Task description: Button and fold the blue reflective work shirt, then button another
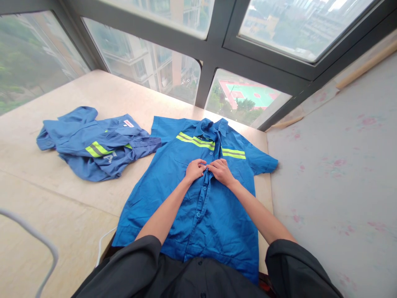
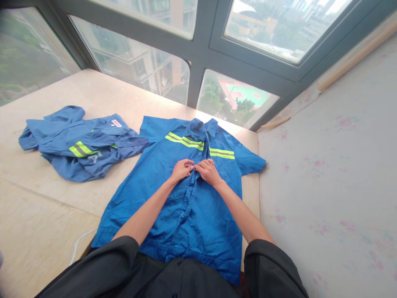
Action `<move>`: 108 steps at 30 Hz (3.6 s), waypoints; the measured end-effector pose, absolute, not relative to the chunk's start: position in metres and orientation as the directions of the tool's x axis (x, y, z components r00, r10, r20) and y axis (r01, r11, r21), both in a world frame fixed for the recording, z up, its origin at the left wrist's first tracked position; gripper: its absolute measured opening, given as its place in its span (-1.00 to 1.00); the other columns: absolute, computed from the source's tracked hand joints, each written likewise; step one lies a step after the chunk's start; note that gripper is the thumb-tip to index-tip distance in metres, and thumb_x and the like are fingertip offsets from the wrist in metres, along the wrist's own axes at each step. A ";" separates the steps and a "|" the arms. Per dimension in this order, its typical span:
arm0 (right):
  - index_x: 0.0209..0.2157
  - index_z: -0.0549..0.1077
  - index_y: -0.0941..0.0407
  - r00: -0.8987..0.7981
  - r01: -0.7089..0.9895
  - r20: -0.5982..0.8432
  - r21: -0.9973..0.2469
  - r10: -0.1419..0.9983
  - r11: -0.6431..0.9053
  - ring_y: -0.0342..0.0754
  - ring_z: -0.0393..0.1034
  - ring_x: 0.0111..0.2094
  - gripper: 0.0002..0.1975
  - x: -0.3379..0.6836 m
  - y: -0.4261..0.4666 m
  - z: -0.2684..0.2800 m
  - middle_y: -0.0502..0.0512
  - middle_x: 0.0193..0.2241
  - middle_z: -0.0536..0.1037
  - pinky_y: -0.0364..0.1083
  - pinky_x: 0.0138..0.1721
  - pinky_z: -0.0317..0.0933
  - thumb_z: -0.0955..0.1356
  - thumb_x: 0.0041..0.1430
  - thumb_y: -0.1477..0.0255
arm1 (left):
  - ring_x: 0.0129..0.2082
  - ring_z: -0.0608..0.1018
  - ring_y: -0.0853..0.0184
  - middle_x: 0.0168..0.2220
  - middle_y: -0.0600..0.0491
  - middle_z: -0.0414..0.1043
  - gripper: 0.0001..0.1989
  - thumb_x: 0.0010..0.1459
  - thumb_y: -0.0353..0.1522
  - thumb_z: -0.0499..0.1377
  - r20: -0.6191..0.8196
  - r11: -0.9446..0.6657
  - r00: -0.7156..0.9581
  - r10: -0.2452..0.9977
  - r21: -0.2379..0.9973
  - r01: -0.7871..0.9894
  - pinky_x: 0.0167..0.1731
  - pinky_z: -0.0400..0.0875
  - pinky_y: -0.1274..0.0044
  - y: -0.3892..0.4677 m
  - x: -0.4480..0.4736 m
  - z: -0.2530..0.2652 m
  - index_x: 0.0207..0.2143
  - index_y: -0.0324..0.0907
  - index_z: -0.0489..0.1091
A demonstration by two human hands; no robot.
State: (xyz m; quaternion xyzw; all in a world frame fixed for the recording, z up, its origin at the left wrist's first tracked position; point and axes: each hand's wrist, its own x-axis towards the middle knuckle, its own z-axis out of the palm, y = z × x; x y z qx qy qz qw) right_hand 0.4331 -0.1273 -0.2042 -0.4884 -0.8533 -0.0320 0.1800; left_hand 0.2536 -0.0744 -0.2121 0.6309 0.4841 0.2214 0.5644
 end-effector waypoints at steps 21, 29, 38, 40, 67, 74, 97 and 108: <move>-0.20 0.56 0.08 -0.416 0.853 0.262 -0.221 0.871 0.473 0.00 0.32 -0.21 -0.74 0.435 -0.127 -0.200 0.11 -0.31 0.59 0.02 -0.06 -0.02 0.23 0.41 0.38 | -0.28 0.63 0.33 -0.22 0.12 0.64 -0.73 0.07 -0.42 0.21 0.012 -0.198 0.364 0.931 0.855 0.478 -0.19 0.44 0.55 -0.103 0.249 -0.206 -0.15 -0.08 0.56; -0.17 0.56 0.06 -0.449 0.807 0.234 -0.307 0.862 0.504 -0.01 0.33 -0.22 -0.71 0.442 -0.122 -0.201 0.10 -0.30 0.59 0.01 -0.07 0.00 0.21 0.37 0.50 | -0.24 0.62 0.33 -0.24 0.15 0.63 -0.80 0.10 -0.40 0.19 0.019 -0.217 0.355 0.935 0.822 0.527 -0.21 0.40 0.57 -0.105 0.249 -0.207 -0.21 -0.06 0.55; -0.28 0.54 0.11 -0.401 0.861 0.159 -0.273 0.902 0.430 0.01 0.30 -0.22 -0.76 0.432 -0.118 -0.195 0.12 -0.34 0.54 -0.01 -0.06 0.00 0.23 0.32 0.52 | -0.25 0.61 0.33 -0.23 0.14 0.63 -0.79 0.11 -0.41 0.18 -0.002 -0.207 0.352 0.936 0.805 0.556 -0.20 0.39 0.56 -0.106 0.249 -0.205 -0.20 -0.06 0.54; -0.30 0.52 0.11 -0.374 0.884 0.135 -0.247 0.918 0.396 0.01 0.29 -0.21 -0.78 0.426 -0.117 -0.192 0.12 -0.36 0.53 -0.01 -0.08 -0.01 0.24 0.28 0.56 | -0.27 0.61 0.32 -0.23 0.14 0.63 -0.78 0.11 -0.41 0.17 0.001 -0.206 0.343 0.939 0.800 0.563 -0.21 0.39 0.56 -0.106 0.250 -0.205 -0.19 -0.05 0.54; -0.38 0.50 0.08 -0.151 0.976 0.263 -0.114 0.953 0.186 0.07 0.23 -0.27 -0.75 0.397 -0.146 -0.180 0.16 -0.40 0.44 0.02 -0.24 0.01 0.25 0.35 0.40 | -0.57 0.56 0.42 -0.39 0.15 0.61 -0.76 0.04 -0.38 0.17 -0.268 0.016 0.465 0.844 0.878 0.478 -0.37 0.45 0.59 -0.079 0.249 -0.190 -0.25 -0.11 0.59; -0.40 0.55 0.09 -0.113 0.989 0.223 -0.073 0.968 0.132 0.08 0.24 -0.26 -0.80 0.394 -0.150 -0.176 0.20 -0.38 0.47 0.03 -0.28 0.00 0.34 0.29 0.38 | -0.60 0.54 0.42 -0.45 0.13 0.59 -0.78 0.05 -0.34 0.15 -0.307 0.047 0.452 0.838 0.865 0.499 -0.44 0.41 0.60 -0.075 0.251 -0.193 -0.30 -0.13 0.58; -0.35 0.51 0.09 0.055 0.948 0.235 -0.319 0.970 0.023 0.08 0.32 -0.24 -0.93 0.392 -0.147 -0.195 0.15 -0.35 0.50 0.01 -0.22 0.11 0.37 0.17 0.42 | -0.30 0.59 0.28 -0.34 0.02 0.62 -0.80 0.14 -0.33 0.15 -0.190 -0.057 0.357 0.915 0.814 0.578 -0.28 0.38 0.54 -0.082 0.256 -0.191 -0.35 -0.12 0.59; -0.32 0.45 0.06 0.156 0.815 0.369 -0.572 0.916 0.092 0.06 0.35 -0.23 -0.77 0.405 -0.152 -0.183 0.13 -0.34 0.50 0.04 -0.13 0.23 0.27 0.35 0.26 | -0.16 0.55 0.32 -0.17 0.05 0.55 -0.79 0.24 -0.37 0.15 0.022 -0.253 0.407 0.913 0.813 0.524 -0.09 0.40 0.54 -0.097 0.245 -0.205 -0.11 -0.10 0.52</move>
